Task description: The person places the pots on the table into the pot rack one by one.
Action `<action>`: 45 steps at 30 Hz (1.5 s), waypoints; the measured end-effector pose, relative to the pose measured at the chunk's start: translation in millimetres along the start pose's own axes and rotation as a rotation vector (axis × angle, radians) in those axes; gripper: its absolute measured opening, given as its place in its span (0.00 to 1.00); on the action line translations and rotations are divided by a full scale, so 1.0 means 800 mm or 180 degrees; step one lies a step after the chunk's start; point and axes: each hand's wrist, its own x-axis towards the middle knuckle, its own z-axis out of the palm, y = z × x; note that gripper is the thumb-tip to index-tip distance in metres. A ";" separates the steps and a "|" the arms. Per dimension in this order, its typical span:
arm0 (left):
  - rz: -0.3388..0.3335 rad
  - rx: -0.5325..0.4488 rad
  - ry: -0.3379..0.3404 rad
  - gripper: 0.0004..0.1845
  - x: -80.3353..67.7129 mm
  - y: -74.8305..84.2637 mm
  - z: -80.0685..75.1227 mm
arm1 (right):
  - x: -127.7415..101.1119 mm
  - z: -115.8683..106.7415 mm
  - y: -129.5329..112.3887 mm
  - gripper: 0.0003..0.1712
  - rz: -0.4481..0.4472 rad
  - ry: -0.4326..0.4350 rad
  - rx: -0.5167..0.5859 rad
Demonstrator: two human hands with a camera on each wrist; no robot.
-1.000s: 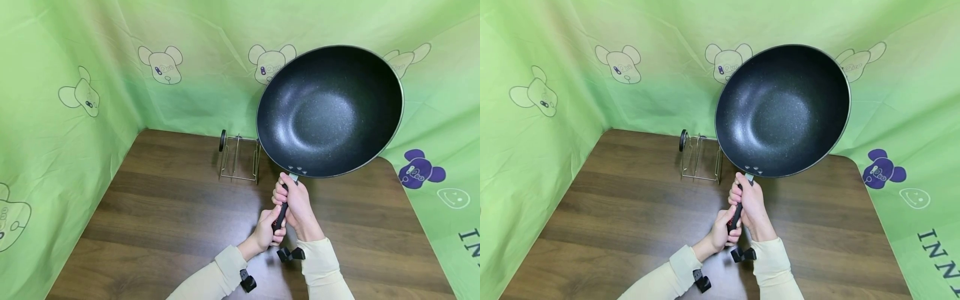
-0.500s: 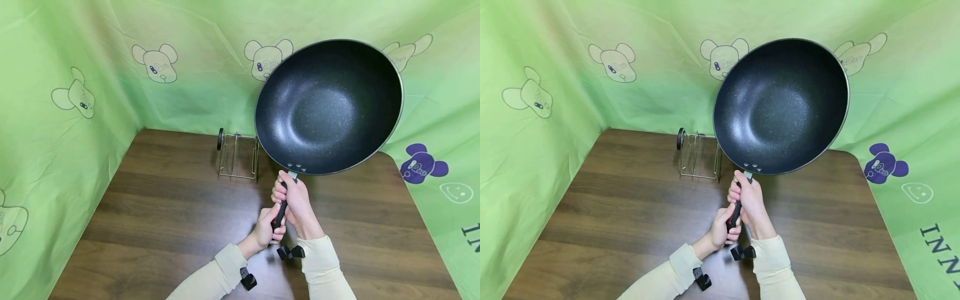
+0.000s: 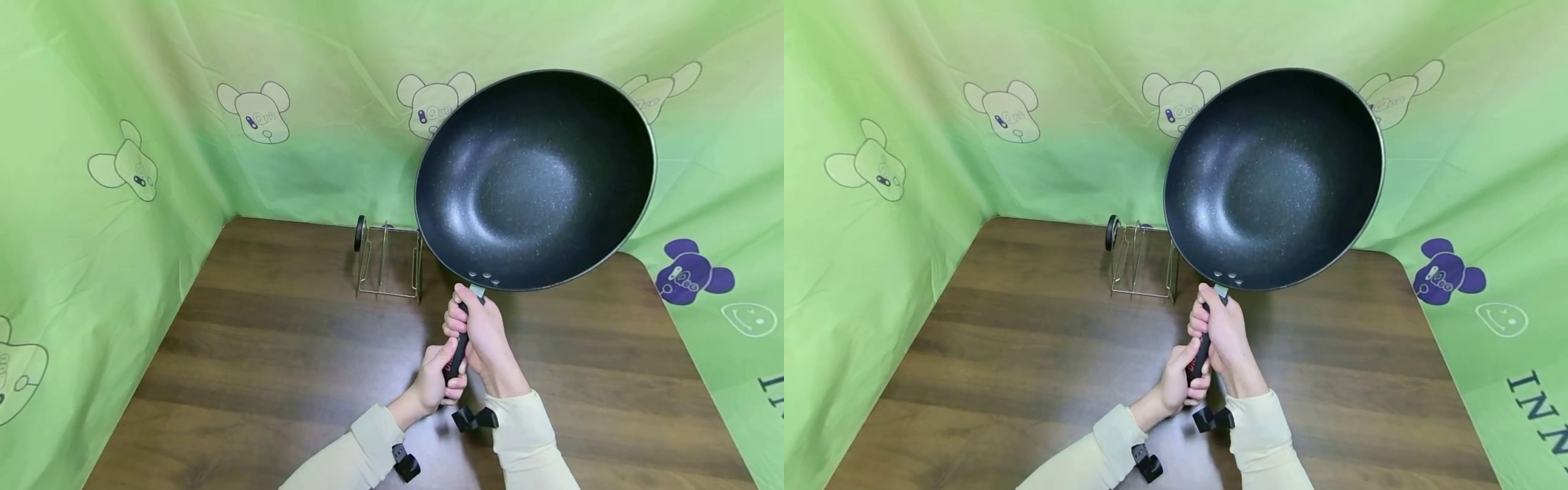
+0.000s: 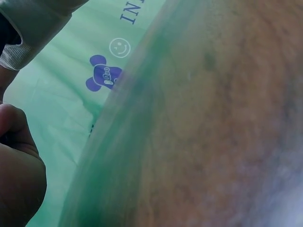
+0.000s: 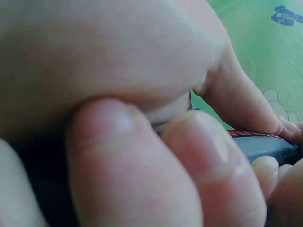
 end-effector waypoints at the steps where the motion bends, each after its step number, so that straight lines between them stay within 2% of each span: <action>1: 0.0005 -0.0007 0.0000 0.30 -0.001 0.000 0.000 | -0.001 0.001 0.000 0.22 -0.0004 0.0005 -0.0006; 24: 0.0046 -0.0137 -0.0124 0.29 -0.008 0.004 -0.006 | -0.002 0.021 0.004 0.23 -0.0024 0.0386 -0.0337; 32: 0.0032 -0.0188 -0.0134 0.30 -0.012 0.006 -0.011 | 0.000 0.029 0.007 0.25 0.0022 0.0377 -0.0348; 45: -0.0017 -0.0244 -0.0257 0.29 -0.012 0.015 -0.018 | 0.005 0.038 0.006 0.24 0.0026 0.0509 -0.0361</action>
